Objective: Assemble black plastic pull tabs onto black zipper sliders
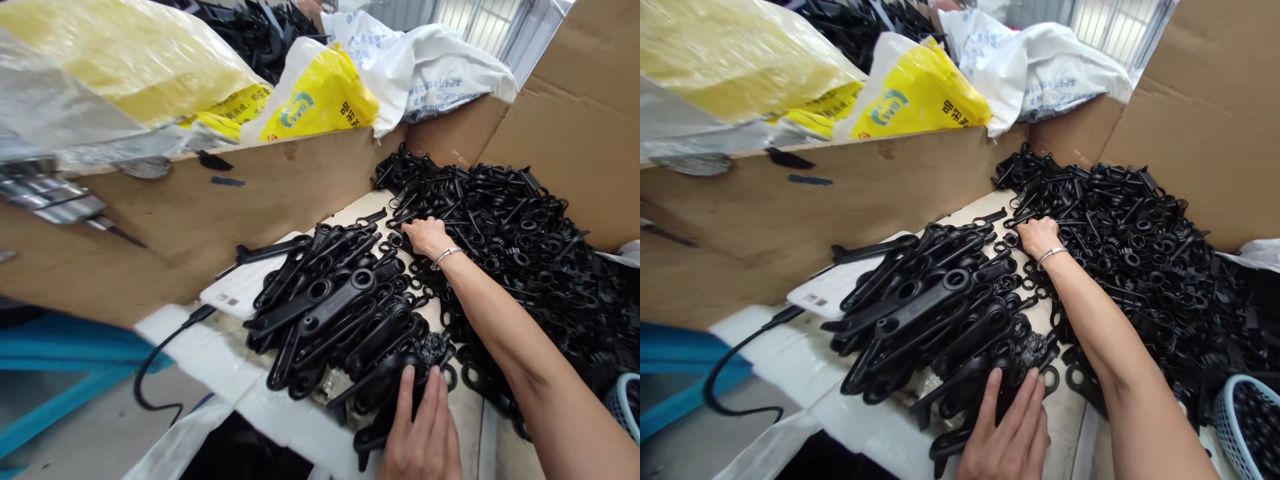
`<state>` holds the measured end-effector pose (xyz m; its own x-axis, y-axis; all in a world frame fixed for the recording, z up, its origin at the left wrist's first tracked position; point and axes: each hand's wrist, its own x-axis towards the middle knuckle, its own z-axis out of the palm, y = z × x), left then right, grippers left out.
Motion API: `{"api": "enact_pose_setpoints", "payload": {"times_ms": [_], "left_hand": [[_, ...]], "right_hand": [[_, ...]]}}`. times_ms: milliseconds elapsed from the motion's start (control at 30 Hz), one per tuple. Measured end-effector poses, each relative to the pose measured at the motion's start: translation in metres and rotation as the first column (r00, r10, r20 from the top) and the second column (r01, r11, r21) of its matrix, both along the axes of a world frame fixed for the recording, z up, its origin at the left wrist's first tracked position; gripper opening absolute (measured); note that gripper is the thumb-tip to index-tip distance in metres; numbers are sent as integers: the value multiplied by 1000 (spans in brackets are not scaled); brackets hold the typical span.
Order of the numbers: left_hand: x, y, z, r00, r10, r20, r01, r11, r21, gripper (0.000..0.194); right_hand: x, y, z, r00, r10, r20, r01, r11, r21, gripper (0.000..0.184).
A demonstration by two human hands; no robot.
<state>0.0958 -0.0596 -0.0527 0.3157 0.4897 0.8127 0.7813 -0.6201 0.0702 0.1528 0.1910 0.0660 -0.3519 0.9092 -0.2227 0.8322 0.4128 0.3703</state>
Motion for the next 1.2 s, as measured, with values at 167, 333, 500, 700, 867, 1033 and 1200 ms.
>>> {"api": "enact_pose_setpoints", "payload": {"times_ms": [167,333,500,700,867,1033,1200], "left_hand": [[-1,-4,5,999,-29,-22,28,998,-57,19],[-2,-8,12,992,-24,-121,4,987,-159,19],[-4,-10,19,973,-26,-231,-18,983,-185,22],[-10,-10,32,937,-79,-339,-23,957,-288,21],[-11,-5,35,930,-144,-337,19,937,-348,17],[-12,3,31,935,-187,-300,74,933,-353,12],[-12,2,32,946,-194,-259,103,940,-326,14]], "right_hand": [[25,-13,9,1000,25,4,-25,999,38,27],[67,-31,38,1000,-16,23,13,994,105,40],[143,-70,56,998,-59,-21,62,980,191,48],[209,-120,33,984,-62,-169,99,970,221,43],[223,-149,19,969,-27,-244,58,991,120,44],[223,-173,30,931,2,-365,37,994,101,49],[229,-224,37,849,-32,-527,213,934,287,38]]}}
